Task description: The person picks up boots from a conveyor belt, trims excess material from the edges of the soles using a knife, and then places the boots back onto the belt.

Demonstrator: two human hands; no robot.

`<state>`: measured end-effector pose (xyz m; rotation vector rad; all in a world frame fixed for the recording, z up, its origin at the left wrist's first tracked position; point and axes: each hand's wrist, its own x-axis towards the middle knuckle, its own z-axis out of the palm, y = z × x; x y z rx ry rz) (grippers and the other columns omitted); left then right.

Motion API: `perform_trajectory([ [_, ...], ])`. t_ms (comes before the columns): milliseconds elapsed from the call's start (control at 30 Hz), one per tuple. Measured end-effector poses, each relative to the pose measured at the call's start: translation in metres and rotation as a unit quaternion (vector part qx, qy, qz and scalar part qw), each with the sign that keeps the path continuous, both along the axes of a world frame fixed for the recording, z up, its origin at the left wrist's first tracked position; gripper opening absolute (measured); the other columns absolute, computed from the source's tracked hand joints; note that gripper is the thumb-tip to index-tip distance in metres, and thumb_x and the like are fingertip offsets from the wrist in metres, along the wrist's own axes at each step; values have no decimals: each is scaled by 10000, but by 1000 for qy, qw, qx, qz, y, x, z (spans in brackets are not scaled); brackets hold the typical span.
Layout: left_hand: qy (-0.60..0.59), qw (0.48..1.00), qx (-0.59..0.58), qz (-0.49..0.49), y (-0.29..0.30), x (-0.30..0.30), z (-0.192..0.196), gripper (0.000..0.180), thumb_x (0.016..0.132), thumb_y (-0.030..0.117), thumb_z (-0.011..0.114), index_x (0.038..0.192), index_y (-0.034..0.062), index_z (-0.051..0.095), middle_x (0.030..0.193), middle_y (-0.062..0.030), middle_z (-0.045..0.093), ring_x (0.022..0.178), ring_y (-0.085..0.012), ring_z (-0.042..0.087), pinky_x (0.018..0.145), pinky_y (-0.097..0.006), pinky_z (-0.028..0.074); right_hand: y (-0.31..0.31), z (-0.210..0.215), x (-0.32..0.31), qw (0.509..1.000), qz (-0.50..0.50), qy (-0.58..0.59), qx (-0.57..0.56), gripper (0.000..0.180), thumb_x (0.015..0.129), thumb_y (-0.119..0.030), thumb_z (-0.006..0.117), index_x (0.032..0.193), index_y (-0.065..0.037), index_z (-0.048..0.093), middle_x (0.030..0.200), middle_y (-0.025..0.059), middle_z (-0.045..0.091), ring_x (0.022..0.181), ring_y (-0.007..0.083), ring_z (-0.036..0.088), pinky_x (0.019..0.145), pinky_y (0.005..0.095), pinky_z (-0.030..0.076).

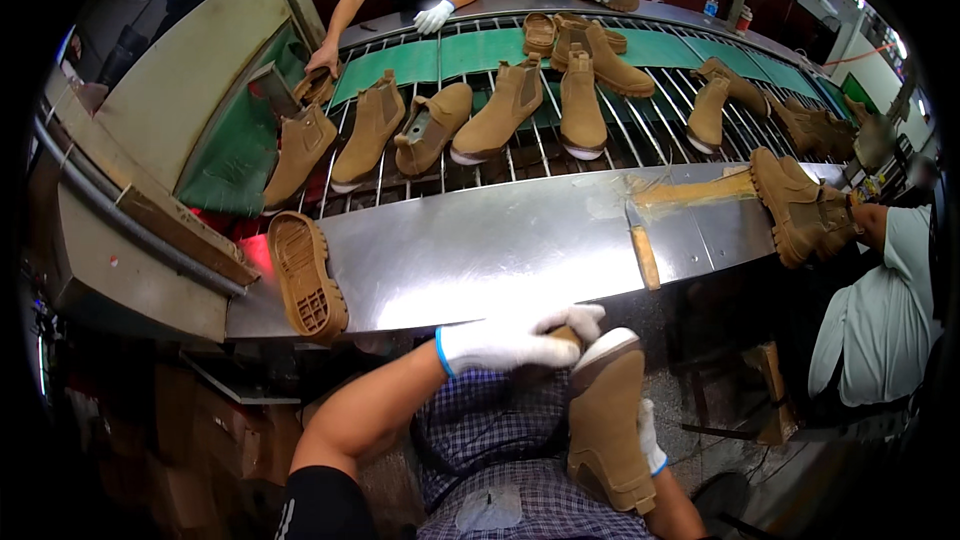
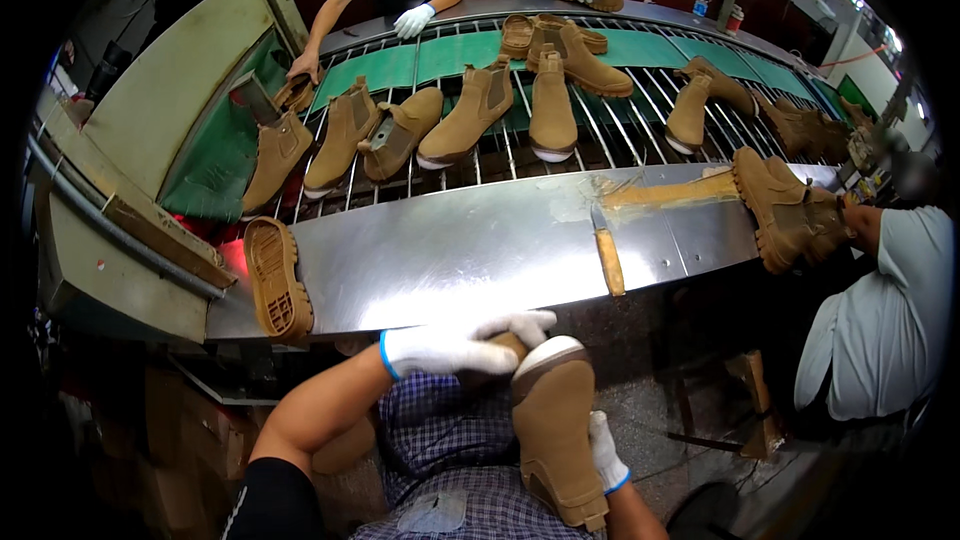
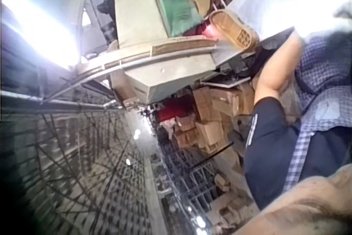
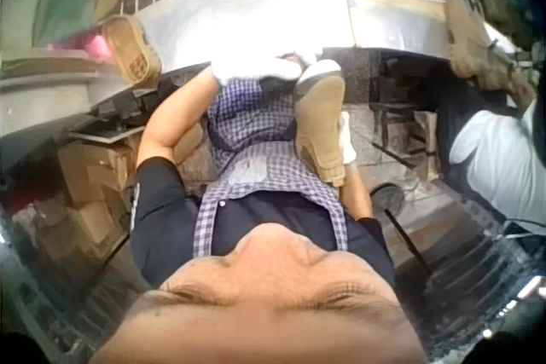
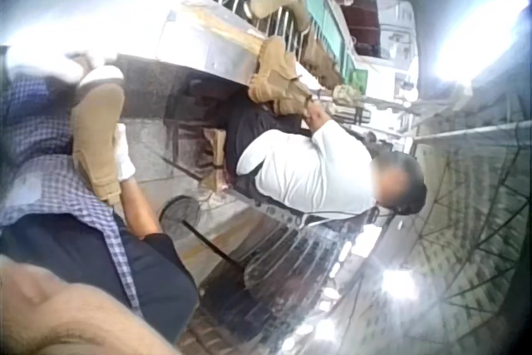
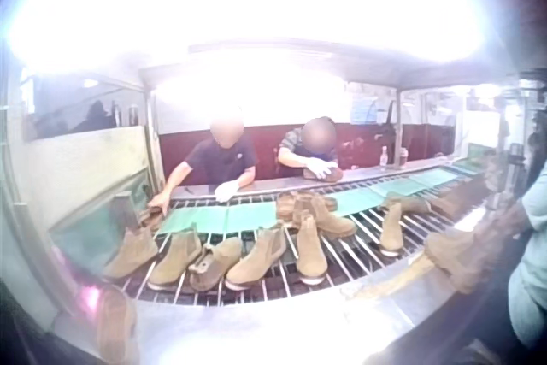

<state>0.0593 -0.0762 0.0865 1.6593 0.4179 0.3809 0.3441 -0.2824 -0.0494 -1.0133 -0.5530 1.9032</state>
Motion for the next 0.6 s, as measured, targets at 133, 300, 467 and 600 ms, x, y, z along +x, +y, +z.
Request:
perform_trajectory([
  [133, -107, 965, -239, 4, 23, -17, -33, 719, 1035, 449, 616, 1546, -49, 525, 1625, -242, 492, 1506, -355, 466, 1287, -483, 322, 7, 27, -9, 995, 62, -57, 56, 816, 1101, -648, 445, 1560, 25, 483, 1500, 164, 614, 1350, 253, 607, 1127, 395, 506],
  [300, -146, 900, -410, 25, 10, -12, -87, 791, 1027, 415, 640, 1628, -38, 399, 1667, -303, 403, 1532, -396, 443, 1290, -502, 349, 10, 42, -27, 985, 87, -102, 106, 655, 1165, -478, 384, 1531, 50, 518, 1454, 160, 653, 1301, 217, 637, 1103, 361, 512],
  [467, -190, 867, -459, 48, 8, -19, -76, 737, 1058, 370, 581, 1633, -40, 373, 1673, -330, 363, 1460, -512, 491, 1245, -550, 420, 10, 39, -29, 979, 100, -177, 20, 599, 1181, -422, 351, 1458, 56, 583, 1329, 164, 719, 1191, 211, 694, 1021, 352, 559],
  [600, -169, 868, -460, 71, 31, -21, -51, 708, 1046, 333, 586, 1610, -53, 399, 1637, -339, 413, 1396, -547, 540, 1206, -596, 454, 28, 29, -37, 991, 73, -109, -10, 573, 1183, -398, 354, 1410, 59, 614, 1256, 168, 743, 1121, 209, 717, 970, 357, 583],
])
